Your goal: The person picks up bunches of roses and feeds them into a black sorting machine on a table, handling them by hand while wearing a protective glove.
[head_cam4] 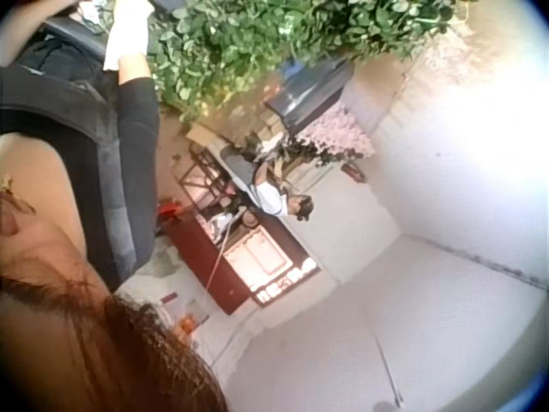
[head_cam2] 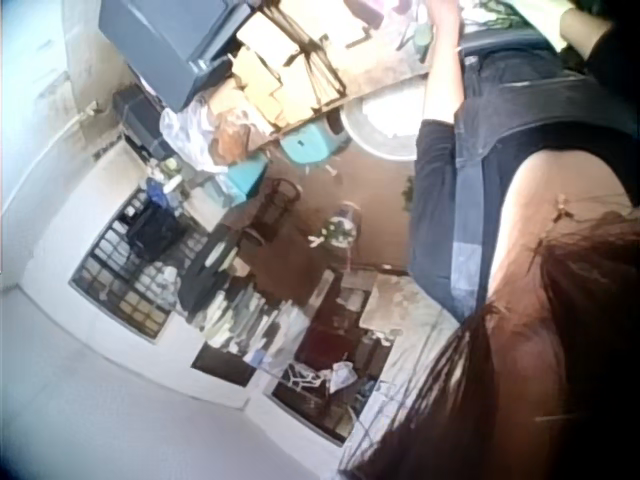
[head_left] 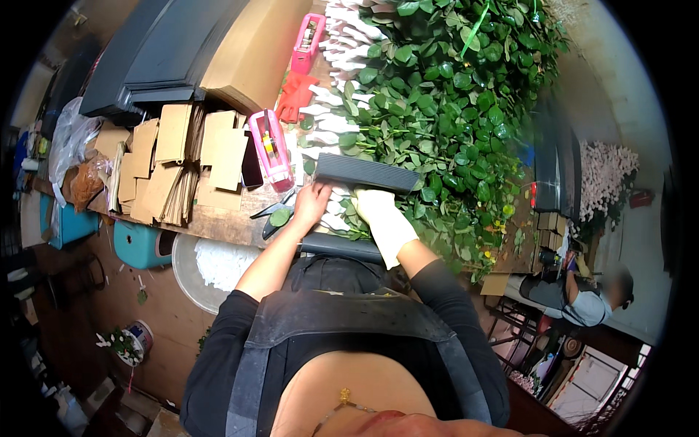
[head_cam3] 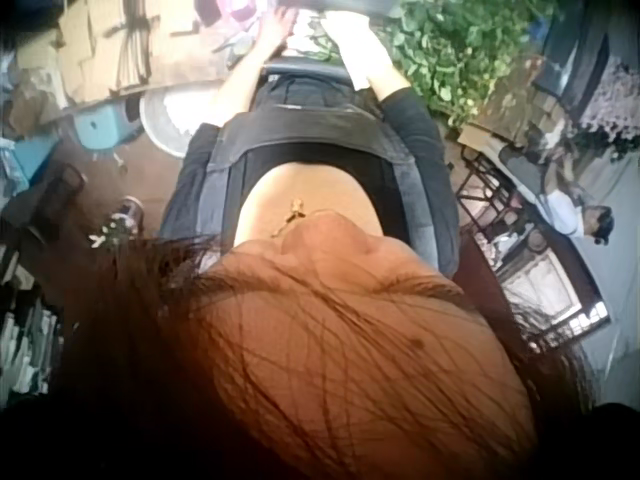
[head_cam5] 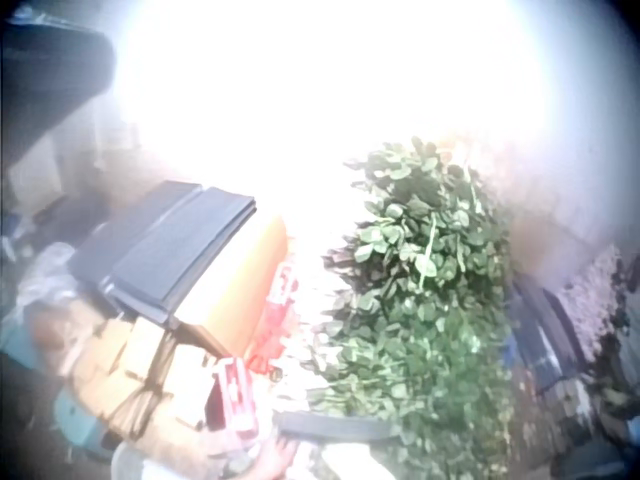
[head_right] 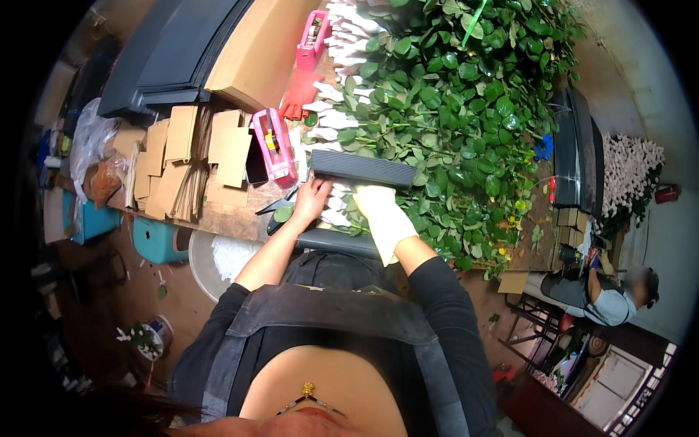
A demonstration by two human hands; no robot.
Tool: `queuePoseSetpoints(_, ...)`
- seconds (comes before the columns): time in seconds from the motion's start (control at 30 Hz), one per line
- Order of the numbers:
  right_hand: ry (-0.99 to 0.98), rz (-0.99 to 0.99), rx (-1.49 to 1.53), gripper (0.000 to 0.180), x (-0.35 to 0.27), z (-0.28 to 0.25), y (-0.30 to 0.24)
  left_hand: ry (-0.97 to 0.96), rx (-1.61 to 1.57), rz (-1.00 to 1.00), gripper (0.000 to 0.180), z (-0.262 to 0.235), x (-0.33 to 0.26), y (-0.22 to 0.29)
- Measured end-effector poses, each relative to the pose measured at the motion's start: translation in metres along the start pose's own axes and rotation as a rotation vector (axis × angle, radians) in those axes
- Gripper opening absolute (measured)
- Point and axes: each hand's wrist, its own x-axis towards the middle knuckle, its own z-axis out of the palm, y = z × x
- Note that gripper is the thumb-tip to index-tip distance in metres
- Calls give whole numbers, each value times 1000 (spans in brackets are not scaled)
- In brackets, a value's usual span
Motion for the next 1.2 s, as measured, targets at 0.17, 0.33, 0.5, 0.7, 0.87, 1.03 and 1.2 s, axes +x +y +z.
queuePoseSetpoints(0.17,249,-66,125,37,4,2,-2,254,-303,-100,22,-6,-12,13)
queuePoseSetpoints(0.33,48,-38,177,39,8,-11,-5,143,-360,-10,19,-30,-19,-25)
queuePoseSetpoints(0.5,-64,-4,115,41,5,-1,-1,-236,273,-73,33,-36,-4,19)
queuePoseSetpoints(0.7,-82,-9,79,43,5,-1,-3,-136,116,-146,37,-15,-5,12)
queuePoseSetpoints(0.87,-210,25,46,45,13,-7,-10,372,-380,-178,21,-22,-17,-11)
queuePoseSetpoints(1.03,-174,-16,177,36,-6,-4,13,108,-121,180,17,-71,-14,4)
queuePoseSetpoints(1.2,-145,-35,15,33,-10,-1,-5,-313,249,-98,35,-60,-14,17)
